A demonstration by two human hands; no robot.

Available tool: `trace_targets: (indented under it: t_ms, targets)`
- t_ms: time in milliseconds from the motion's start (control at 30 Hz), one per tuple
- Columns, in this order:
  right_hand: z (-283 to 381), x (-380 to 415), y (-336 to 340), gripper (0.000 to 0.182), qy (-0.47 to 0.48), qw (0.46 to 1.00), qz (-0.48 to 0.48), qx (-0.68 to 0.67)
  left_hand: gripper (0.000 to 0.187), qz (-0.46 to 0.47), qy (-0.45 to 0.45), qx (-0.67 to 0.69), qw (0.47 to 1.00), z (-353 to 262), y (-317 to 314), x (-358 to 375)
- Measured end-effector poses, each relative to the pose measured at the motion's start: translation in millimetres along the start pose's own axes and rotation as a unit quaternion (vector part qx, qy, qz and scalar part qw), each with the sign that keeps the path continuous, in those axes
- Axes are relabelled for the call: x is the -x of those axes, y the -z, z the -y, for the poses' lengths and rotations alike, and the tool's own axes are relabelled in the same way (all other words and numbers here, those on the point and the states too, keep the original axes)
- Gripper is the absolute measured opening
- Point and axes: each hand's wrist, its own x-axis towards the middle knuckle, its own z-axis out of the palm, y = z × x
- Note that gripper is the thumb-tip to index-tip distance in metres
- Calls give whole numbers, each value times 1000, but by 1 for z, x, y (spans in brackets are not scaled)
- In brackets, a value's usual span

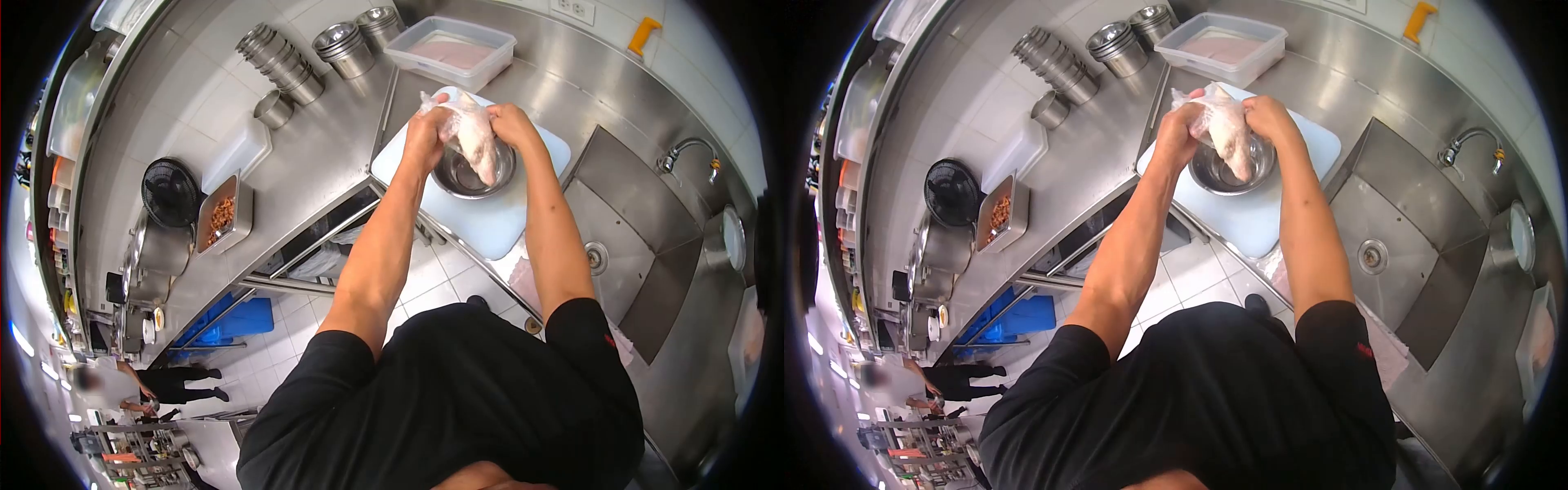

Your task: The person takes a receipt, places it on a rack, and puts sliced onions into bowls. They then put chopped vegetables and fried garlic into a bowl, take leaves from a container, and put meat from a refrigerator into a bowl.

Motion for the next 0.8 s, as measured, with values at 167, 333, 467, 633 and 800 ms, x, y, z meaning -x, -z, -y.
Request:
trace_targets:
  t_ms: [167, 333, 467, 633, 800]
  targets:
    - [11, -32, 15, 28, -60, 996, -12, -68, 31, 38, 26, -312, 949, 8, 18, -8]
    - [39, -28, 32, 22, 17, 994, -38, -105, 36, 54, -24, -335, 940, 12, 3, -2]
    - [36, -25, 28, 22, 114, 991, -50, -50, 47, 93, 41, -475, 874, -10, -9, 2]
    - [63, -1, 44, 23, 178, 979, -18, -96, 45, 92, 13, -396, 913, -19, -25, -4]
    - [39, 21, 59, 40, 224, 971, 8, -87, 38, 48, -56, -196, 978, -36, -21, -17]
